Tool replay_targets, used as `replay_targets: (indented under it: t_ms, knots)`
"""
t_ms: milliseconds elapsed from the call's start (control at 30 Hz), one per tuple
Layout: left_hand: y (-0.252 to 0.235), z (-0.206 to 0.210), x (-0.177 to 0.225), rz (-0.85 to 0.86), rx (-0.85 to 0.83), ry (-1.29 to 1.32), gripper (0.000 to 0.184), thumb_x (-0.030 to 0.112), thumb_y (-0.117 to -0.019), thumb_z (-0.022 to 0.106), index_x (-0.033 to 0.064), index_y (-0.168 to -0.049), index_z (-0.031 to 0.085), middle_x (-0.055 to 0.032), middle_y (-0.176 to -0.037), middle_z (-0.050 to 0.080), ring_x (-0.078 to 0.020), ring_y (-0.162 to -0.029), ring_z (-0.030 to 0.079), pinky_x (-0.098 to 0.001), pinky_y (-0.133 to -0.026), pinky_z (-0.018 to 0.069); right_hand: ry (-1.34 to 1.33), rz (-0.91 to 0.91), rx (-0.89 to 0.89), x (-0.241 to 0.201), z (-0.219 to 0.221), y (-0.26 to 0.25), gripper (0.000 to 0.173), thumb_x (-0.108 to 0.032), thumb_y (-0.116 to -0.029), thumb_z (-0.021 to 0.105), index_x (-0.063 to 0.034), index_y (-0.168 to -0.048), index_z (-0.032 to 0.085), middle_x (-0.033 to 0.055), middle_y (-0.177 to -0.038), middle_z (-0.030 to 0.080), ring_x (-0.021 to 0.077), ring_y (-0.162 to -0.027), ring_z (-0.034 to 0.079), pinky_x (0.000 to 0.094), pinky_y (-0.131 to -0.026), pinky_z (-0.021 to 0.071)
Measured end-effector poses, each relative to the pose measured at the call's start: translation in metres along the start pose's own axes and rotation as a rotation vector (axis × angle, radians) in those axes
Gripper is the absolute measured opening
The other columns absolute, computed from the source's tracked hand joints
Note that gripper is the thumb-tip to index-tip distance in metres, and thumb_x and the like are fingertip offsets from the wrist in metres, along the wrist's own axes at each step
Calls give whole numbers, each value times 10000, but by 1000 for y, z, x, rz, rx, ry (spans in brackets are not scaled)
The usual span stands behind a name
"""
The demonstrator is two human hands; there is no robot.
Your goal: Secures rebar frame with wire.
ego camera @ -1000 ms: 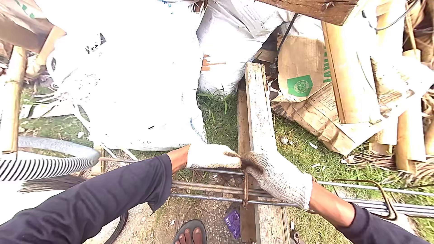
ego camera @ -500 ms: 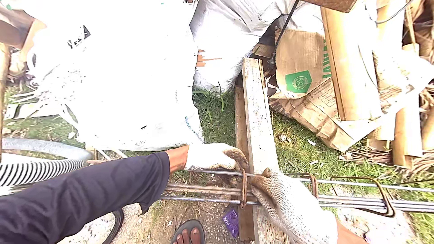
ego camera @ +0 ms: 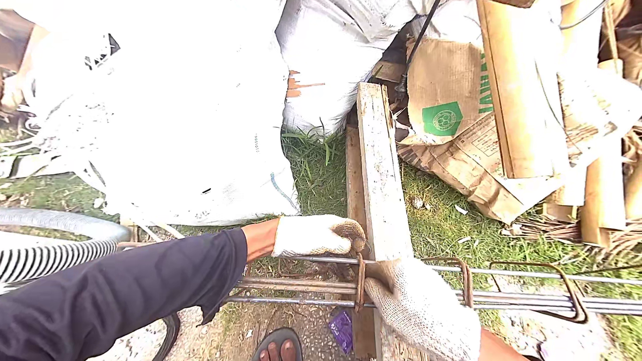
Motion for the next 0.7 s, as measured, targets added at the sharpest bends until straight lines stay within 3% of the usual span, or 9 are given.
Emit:
replay_targets:
  t_ms: [133, 267, 400, 567, 700]
  knots:
    - [2, 0, 4, -7, 5, -30, 244, 111, -1016, 572, 125, -1236, 675, -15, -1021, 709, -75, -885, 656, -247, -793, 546, -63, 36, -32, 2, -1, -2, 288, -401, -962, 536, -202, -961, 744, 31, -870, 701, 228, -867, 685, 534, -733, 530]
    - [4, 6, 11, 11, -63, 65, 370, 92, -978, 593, 152, -1338, 645, -29, -1025, 720, -82, -878, 667, -246, -803, 558, -184, 69, 76, 9, -7, 0, 226, -390, -914, 605, -229, -936, 760, -25, -854, 708, 161, -843, 680, 478, -739, 540]
    - [7, 8, 11, 10, -105, 21, 403, 57, -992, 532, 147, -1374, 621, -64, -987, 721, -110, -814, 674, -265, -762, 572, -158, 90, 92, 6, -10, 3, 233, -379, -911, 588, -195, -910, 730, 3, -829, 679, 194, -829, 670, 492, -712, 525]
    - [8, 7, 9, 8, -98, -52, 450, 22, -1023, 502, 186, -1431, 597, -66, -1090, 724, -132, -847, 692, -289, -761, 595, -45, 32, 270, 8, -14, 15, 233, -357, -882, 581, -162, -875, 709, 29, -756, 670, 229, -754, 682, 494, -625, 522]
    - [5, 0, 5, 9, -37, -50, 440, -8, -967, 607, 140, -1381, 611, -71, -935, 704, -132, -741, 667, -272, -674, 584, -14, -17, 320, 16, -16, 26, 193, -321, -861, 601, -170, -839, 720, 21, -724, 668, 224, -710, 676, 503, -599, 513]
Point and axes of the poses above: each hand's wrist, its own y-axis away from the middle knuckle, its own z-axis out of the palm, x = y × z, the point moved 10 cm from there along -y, towards the middle knuckle
